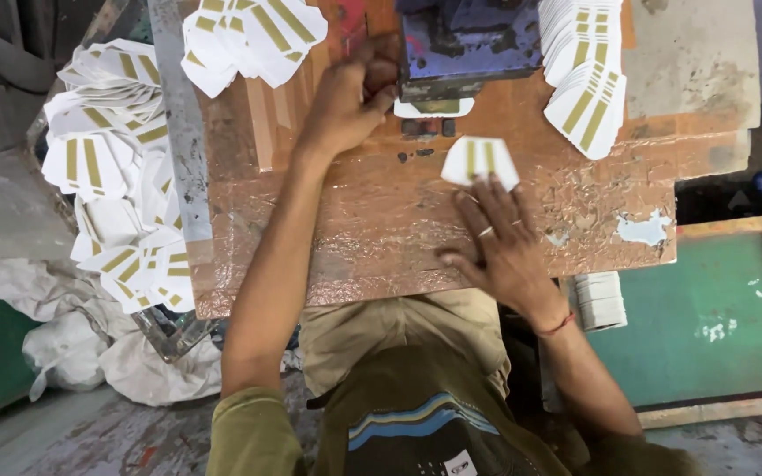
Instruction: The person repeatedly picks up small white paper pieces with gold stripes from a pile on the left, places them under a machine, and then moves the processed pieces to a stack on the right.
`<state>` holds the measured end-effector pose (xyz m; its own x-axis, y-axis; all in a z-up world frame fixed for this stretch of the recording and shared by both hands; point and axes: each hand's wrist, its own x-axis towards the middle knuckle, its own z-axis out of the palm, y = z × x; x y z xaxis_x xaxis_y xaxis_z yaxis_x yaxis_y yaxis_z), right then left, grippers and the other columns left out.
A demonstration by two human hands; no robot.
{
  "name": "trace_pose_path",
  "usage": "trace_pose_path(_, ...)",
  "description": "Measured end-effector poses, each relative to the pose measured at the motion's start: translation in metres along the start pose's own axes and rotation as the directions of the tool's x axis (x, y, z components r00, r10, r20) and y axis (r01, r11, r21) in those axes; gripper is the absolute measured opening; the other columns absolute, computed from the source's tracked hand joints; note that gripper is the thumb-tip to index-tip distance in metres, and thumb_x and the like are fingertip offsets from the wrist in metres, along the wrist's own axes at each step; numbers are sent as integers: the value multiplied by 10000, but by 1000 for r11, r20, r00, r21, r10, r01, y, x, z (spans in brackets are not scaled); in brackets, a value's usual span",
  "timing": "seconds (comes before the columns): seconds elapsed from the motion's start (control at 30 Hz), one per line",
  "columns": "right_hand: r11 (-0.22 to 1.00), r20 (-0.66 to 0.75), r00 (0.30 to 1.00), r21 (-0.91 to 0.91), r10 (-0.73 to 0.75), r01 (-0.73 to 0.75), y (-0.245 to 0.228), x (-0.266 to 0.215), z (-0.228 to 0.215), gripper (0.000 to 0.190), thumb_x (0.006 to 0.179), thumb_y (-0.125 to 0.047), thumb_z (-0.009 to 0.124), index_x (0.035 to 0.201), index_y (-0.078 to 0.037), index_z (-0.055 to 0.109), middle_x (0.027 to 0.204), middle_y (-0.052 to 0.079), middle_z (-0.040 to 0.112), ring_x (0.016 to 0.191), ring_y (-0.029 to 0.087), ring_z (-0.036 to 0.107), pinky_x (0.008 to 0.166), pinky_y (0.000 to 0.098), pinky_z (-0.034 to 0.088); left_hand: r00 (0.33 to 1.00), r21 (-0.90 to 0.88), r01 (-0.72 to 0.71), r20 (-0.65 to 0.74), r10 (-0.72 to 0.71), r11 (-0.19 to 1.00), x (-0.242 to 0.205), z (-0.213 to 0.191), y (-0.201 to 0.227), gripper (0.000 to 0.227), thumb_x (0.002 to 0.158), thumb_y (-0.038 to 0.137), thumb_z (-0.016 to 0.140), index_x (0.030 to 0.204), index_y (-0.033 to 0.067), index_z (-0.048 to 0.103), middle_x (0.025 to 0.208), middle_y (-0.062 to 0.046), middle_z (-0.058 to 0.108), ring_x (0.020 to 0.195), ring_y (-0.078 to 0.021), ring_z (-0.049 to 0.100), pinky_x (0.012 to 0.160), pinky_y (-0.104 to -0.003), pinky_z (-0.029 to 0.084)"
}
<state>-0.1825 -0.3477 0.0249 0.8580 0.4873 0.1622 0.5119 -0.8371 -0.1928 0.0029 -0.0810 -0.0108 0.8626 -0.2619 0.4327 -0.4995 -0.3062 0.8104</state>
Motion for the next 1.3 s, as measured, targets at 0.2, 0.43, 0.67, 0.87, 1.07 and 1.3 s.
trace_pose_path(0.2,999,-17,999,26,-35,35,47,77,-1,844,1062,-678,432,1613,-41,462,1628,274,428,1535,432,376,1266,602,249,982,242,123,-166,-84,962,-4,16,-34,130,910,-10,707,939,89,787,981,-92,797,679,-138,743,665,-307,612)
trace_pose_path(0.43,972,-15,972,11,-233,233,12,107,1,620,1050,-624,506,1406,-128,610,1539,185,544,1389,345,518,1223,528,340,883,205,181,-465,-67,962,-3,-72,-12,147,965,-18,708,1104,5,751,811,-59,752,637,-71,640,583,-241,500)
trace_pose_path(0.67,981,-89,979,52,-183,188,2,74,-10,587,1016,-518,624,1415,-87,631,1498,198,553,1440,382,487,1260,539,333,893,-184,92,-419,-162,979,0,-79,-17,167,1043,-5,687,1209,3,708,858,-10,700,697,-45,599,609,-223,481)
trace_pose_path(0.87,991,-334,940,130,68,-26,68,35,-41,374,1029,-219,690,1315,21,651,1441,251,592,1417,416,520,1226,544,400,884,-234,88,-429,-184,968,-3,-79,-19,138,1059,-2,696,1196,3,706,876,-10,723,697,-52,624,616,-226,511)
trace_pose_path(1.07,970,-351,905,48,241,-240,138,12,-24,238,1060,-143,740,1226,27,723,1316,227,698,1150,357,704,987,449,589,873,-162,137,-447,-197,977,-5,-80,-29,174,1032,8,697,1204,24,713,865,-17,720,689,-72,637,607,-244,523)
trace_pose_path(1.3,999,-202,978,-11,-53,52,28,27,-30,164,928,-143,686,1028,-17,714,1112,150,740,1065,352,700,971,478,564,763,565,99,-571,303,819,-6,-84,14,503,861,16,766,1332,49,594,1098,-154,659,931,-363,694,782,-389,551)
